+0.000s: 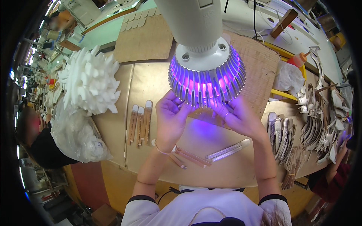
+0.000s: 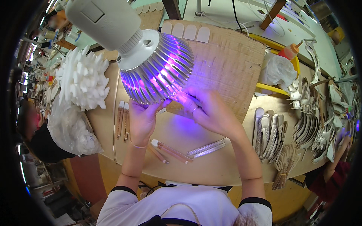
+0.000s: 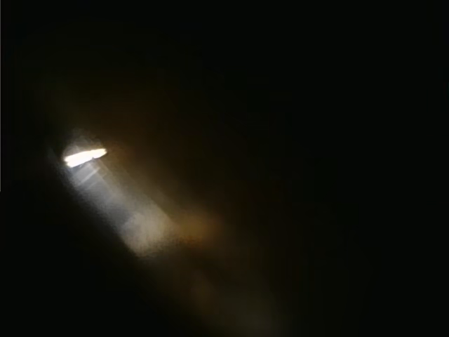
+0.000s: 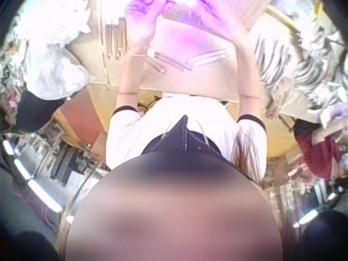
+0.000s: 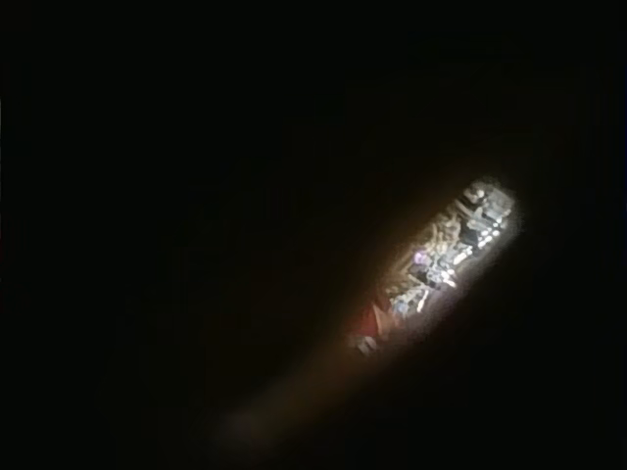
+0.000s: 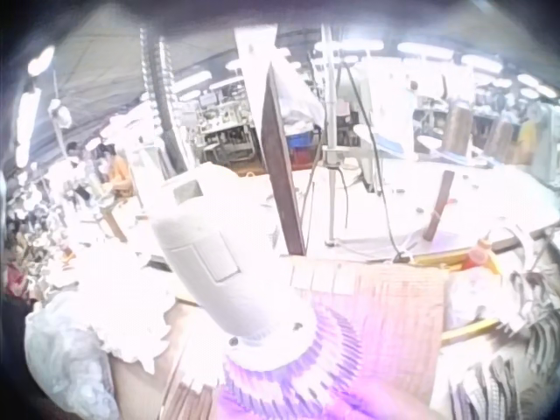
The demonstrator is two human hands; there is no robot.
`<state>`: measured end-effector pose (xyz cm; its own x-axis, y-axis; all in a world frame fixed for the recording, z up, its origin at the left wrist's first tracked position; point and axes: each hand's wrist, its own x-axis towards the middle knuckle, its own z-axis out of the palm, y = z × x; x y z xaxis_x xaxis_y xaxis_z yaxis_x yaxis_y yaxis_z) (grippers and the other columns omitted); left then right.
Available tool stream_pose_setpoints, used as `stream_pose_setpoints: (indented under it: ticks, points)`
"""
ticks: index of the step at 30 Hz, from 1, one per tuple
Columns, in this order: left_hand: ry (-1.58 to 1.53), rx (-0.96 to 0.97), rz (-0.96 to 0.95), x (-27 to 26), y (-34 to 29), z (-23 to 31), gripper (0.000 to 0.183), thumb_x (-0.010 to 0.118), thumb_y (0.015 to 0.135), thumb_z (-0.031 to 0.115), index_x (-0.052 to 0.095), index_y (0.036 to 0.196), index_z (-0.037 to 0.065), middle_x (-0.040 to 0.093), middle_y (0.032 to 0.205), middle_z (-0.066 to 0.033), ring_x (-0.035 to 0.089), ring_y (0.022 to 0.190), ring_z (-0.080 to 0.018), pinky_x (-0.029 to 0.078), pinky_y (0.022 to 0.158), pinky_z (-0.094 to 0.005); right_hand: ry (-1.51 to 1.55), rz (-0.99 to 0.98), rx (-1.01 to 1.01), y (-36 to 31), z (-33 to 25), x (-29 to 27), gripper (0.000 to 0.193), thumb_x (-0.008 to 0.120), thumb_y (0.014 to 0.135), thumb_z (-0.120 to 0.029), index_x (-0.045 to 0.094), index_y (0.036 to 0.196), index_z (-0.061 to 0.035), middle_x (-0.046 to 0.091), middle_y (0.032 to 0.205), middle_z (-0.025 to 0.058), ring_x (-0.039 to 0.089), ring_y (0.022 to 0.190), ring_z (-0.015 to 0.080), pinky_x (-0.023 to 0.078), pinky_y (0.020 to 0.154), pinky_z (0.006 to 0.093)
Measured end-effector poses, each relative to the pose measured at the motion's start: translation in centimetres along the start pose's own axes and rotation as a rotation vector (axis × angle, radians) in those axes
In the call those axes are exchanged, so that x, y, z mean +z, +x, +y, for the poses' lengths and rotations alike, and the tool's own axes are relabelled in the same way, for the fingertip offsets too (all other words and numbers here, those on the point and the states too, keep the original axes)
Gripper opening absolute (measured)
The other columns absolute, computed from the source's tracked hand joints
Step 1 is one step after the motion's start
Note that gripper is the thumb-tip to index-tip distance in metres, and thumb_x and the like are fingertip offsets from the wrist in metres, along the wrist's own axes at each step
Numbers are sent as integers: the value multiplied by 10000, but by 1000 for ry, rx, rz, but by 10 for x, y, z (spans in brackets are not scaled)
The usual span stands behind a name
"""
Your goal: The person repeatedly picks up small white plastic components and wooden sticks, aligns them under a UV lamp, and presses them together. They handle items one at a time, occasionally wiping the work surface with a white cloth. Finished assemblies are placed on the table.
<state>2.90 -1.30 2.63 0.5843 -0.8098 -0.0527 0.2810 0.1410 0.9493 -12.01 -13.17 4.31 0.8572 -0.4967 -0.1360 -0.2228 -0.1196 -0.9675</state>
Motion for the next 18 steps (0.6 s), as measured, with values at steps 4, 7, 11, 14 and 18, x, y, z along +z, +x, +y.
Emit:
stream_pose_setpoints:
  ticks: [4, 7, 11, 14, 18]
  points:
    - [2, 14, 27, 1, 0, 1, 241, 616, 862, -33, 562, 1094, -66, 656, 973, -100, 660, 881, -137, 573, 809, -281, 20, 37, -84, 6, 8, 4, 272, 553, 962, -235, 630, 999, 23, 526, 609, 82, 457, 537, 153, 399, 529, 322]
    - [-15, 24, 27, 1, 0, 2, 233, 617, 860, -32, 565, 1085, -65, 655, 969, -98, 662, 873, -137, 575, 802, -279, -7, 48, -104, 6, 10, 4, 269, 557, 959, -236, 633, 1000, 18, 537, 613, 91, 467, 534, 166, 403, 532, 329]
    - [11, 0, 33, 1, -1, 3, 245, 612, 863, -30, 559, 1100, -62, 656, 979, -101, 663, 873, -138, 576, 812, -287, -25, 51, -111, 6, 11, 4, 268, 559, 959, -236, 635, 1001, 17, 563, 628, 101, 489, 537, 178, 415, 541, 332]
    - [-28, 30, -5, 2, -2, 4, 273, 597, 875, -32, 542, 1141, -61, 655, 1016, -111, 661, 905, -146, 572, 830, -297, 0, 53, -147, 8, 10, 5, 265, 559, 958, -231, 637, 1004, 19, 574, 634, 103, 508, 541, 180, 425, 548, 331]
    - [-18, 2, -20, 0, -3, 5, 305, 573, 888, -41, 516, 1187, -64, 647, 1066, -125, 648, 963, -157, 565, 850, -300, 10, 61, -114, 6, 9, 7, 272, 557, 962, -239, 634, 1001, 19, 579, 639, 100, 531, 551, 179, 436, 555, 328]
